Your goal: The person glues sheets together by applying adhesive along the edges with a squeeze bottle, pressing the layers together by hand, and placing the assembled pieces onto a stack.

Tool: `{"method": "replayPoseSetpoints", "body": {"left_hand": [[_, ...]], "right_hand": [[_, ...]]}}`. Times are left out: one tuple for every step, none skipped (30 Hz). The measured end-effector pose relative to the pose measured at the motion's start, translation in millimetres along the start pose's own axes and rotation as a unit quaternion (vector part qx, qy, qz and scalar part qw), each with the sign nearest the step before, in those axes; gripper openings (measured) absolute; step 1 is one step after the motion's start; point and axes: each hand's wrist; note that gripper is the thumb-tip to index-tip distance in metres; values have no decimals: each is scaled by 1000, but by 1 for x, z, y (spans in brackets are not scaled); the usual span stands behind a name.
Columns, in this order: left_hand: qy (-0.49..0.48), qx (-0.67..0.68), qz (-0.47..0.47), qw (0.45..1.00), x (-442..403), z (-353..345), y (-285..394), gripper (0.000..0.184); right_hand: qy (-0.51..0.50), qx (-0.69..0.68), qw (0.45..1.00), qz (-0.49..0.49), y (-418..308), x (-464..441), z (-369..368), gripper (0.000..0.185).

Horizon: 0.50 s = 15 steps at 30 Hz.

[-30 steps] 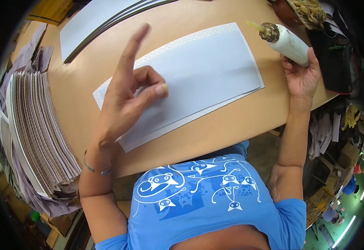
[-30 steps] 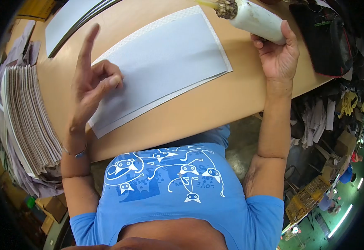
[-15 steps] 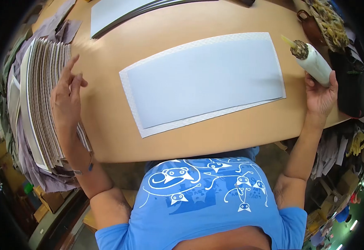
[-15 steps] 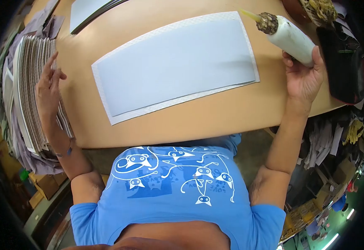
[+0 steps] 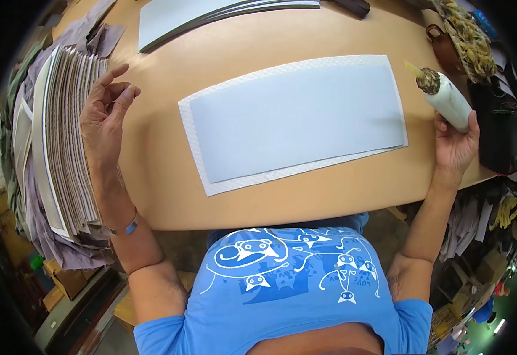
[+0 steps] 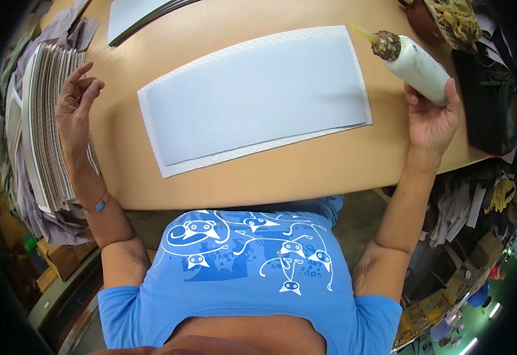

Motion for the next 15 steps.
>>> {"method": "replayPoseSetpoints", "body": {"left_hand": [[9,6,6,1000,1,-3,4,33],[15,15,10,1000,1,-6,8,32],[21,-13,24,999,0,-7,9,31],[26,-40,38,998,-1,-5,8,29],[31,-65,49,996,-1,-5,8,28],[30,-122,58,990,-2,-5,10,25],[16,-144,16,989,1,-10,13,24],[2,-167,-27,986,3,-14,15,23],[-10,-190,-68,979,5,-18,18,23],[-38,-224,-138,964,7,-26,29,24],[-49,-229,-148,961,10,-35,34,25],[-59,-235,-156,958,13,-43,38,26],[-69,-242,-164,954,17,-49,42,27],[-132,-230,-99,959,22,-52,48,30],[-130,-255,-142,948,24,-61,52,32]], "right_hand": [[-4,-2,1000,-10,1,0,0,39],[-6,-2,1000,-16,1,0,-1,40],[-6,1,1000,-19,0,1,-1,40],[10,12,1000,1,0,2,0,41],[25,22,999,24,3,0,-1,41],[40,33,998,47,4,0,-3,41],[30,79,994,66,2,2,-8,41],[20,125,988,84,0,4,-13,41],[10,170,980,100,0,5,-20,41],[22,192,973,127,1,5,-30,39],[2,214,968,130,-4,4,-32,39],[-18,235,963,132,-8,4,-34,38],[-38,255,957,133,-11,3,-35,38],[-35,253,958,133,-12,2,-36,37],[-33,251,958,133,-13,0,-37,37]]}}
Point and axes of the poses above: each hand's wrist, its own x-axis away from the middle knuckle, its own z-axis out of the back of the hand, y = z × x
